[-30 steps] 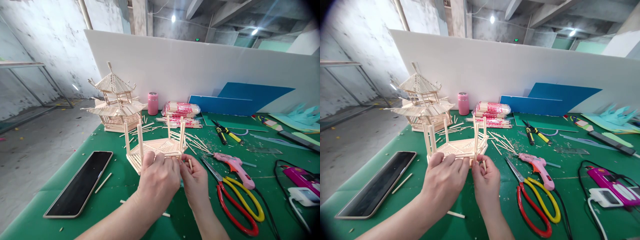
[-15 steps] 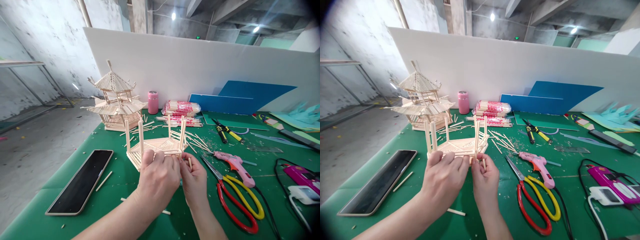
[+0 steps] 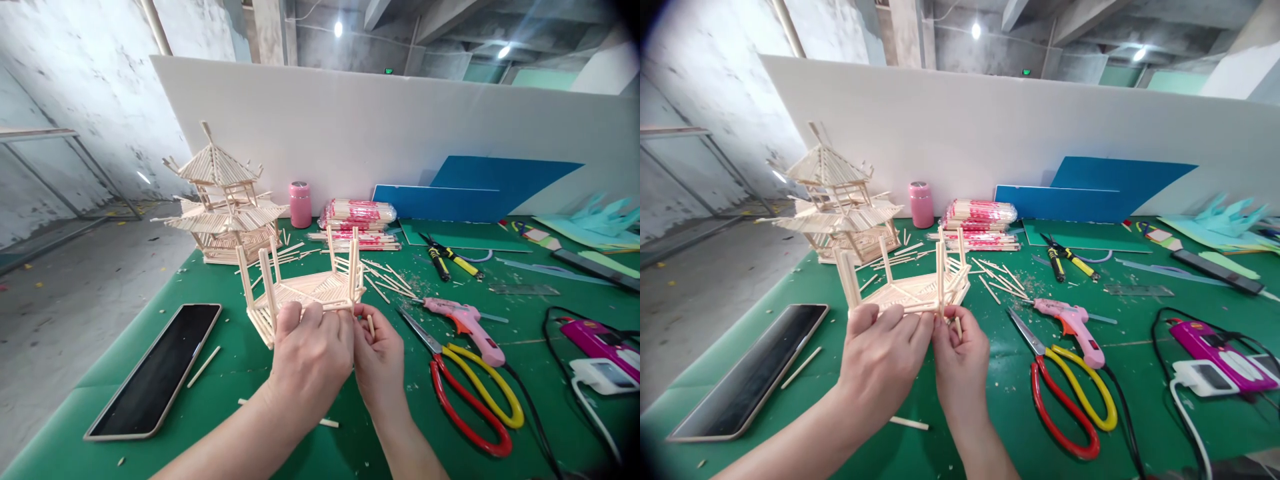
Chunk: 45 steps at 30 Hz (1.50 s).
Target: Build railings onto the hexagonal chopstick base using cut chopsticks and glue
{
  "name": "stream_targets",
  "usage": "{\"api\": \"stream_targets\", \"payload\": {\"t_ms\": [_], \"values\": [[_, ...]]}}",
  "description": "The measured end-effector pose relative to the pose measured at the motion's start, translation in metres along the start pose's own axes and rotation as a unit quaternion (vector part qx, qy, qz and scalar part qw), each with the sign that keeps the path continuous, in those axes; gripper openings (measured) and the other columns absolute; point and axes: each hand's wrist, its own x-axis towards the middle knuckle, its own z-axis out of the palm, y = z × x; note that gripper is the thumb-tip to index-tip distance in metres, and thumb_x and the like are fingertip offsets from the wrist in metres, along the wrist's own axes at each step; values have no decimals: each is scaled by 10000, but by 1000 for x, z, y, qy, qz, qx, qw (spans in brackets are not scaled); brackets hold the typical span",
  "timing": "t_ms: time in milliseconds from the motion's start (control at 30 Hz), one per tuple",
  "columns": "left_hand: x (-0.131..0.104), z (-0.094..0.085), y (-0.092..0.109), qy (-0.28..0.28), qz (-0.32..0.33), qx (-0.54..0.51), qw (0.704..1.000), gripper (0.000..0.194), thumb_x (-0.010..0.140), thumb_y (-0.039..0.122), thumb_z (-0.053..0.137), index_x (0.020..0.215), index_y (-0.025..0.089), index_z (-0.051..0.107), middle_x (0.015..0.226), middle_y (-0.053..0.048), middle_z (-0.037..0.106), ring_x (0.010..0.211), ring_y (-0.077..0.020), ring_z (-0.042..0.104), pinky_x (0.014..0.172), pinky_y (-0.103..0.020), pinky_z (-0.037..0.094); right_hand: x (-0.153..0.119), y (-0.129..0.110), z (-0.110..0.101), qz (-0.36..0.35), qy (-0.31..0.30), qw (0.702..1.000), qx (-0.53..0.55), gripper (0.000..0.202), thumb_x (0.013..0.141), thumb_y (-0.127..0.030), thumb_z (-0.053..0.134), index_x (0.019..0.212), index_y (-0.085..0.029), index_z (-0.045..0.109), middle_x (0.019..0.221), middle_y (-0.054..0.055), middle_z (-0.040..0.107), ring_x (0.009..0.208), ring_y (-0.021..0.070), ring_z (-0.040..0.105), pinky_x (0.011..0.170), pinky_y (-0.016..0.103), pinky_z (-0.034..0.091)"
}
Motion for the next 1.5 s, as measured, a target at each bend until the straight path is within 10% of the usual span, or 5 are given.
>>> {"api": "stream_targets", "payload": {"t_ms": [833, 1267, 1500], "values": [[-5, -2, -1, 15, 2, -11, 1000, 283, 811, 18, 362, 667, 150, 566, 467, 6, 475, 520, -171, 449, 573, -335, 252, 1, 3, 0, 16, -12, 997, 77, 215, 727, -360, 606, 801, -171, 533, 591, -52, 511, 521, 77, 469, 483, 175, 368], [-29, -36, -18, 102, -142, -321, 931, 106, 750, 79, 557, 817, 145, 606, 651, -15, 612, 598, -133, 503, 586, -272, 398, 1, 11, -16, 22, -9, 999, 23, 263, 752, -398, 594, 837, -153, 545, 548, -95, 262, 455, 44, 193, 399, 189, 146], [20, -44, -38, -65, -151, -419, 893, 165, 816, 165, 482, 766, 163, 640, 805, -20, 628, 695, -118, 563, 641, -223, 433, -8, 17, -32, 25, -16, 1000, 6, 223, 774, -372, 582, 841, -165, 534, 572, -83, 291, 473, 48, 212, 407, 193, 173]]}}
